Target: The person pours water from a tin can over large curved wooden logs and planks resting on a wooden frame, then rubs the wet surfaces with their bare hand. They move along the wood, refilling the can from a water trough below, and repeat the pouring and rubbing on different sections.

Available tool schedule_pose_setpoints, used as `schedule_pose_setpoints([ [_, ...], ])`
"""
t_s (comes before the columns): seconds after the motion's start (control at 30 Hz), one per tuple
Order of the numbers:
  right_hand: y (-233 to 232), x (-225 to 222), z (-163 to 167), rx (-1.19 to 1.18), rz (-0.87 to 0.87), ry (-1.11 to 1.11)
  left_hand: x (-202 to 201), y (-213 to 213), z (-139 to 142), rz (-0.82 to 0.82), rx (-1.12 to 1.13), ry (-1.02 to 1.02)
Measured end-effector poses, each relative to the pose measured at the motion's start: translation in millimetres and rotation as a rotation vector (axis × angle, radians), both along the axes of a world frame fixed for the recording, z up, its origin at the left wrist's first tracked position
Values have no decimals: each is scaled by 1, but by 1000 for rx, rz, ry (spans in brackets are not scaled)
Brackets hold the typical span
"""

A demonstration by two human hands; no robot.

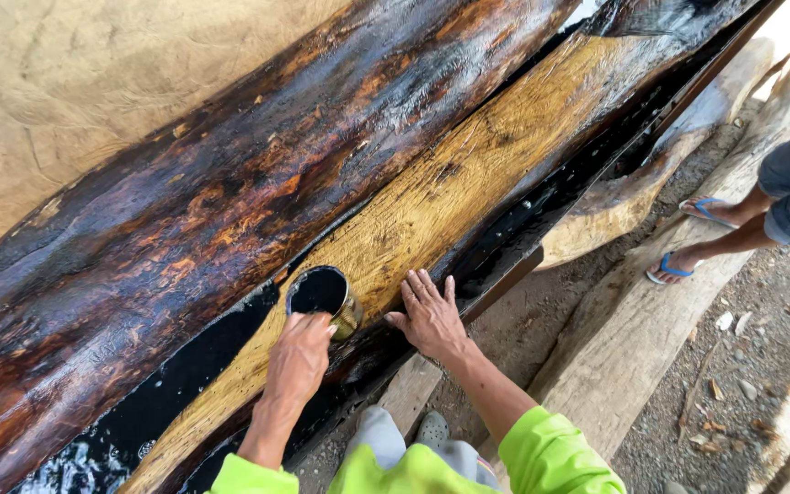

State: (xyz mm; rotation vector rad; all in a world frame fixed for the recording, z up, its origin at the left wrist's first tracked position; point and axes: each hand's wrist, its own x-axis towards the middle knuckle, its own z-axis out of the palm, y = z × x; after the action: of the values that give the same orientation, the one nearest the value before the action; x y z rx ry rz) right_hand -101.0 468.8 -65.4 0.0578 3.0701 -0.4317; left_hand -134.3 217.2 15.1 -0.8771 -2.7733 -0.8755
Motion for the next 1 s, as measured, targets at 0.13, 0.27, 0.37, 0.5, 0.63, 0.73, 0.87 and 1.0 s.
schedule_pose_setpoints([
  [0.13,-1,-2,3,-21,1,-42,-10,6,-13,-57,-30,-28],
  [0.27,-5,-5,6,-1,-27,-77,-20,4,-29,-96,-26,-59],
  [0.37,-8,-8,10,-25,-32,-83,-24,0,-31,-133,-13,4],
  [0.5,-4,-15,15,-30,-19,-80,-23,-4,-25,-89,-32,-67],
  [0.63,13,-25,16,16,68,-29,-19,-5,-25,-70,21,-198],
  [0.73,32,-29,8,28,200,32,-13,-3,-32,-8,-4,-270],
  [0.87,80,-42,-7,-46,264,144,-2,9,-36,-11,-47,-160],
  [1.0,152,-62,-14,-83,270,278,6,36,-19,49,-78,-136],
])
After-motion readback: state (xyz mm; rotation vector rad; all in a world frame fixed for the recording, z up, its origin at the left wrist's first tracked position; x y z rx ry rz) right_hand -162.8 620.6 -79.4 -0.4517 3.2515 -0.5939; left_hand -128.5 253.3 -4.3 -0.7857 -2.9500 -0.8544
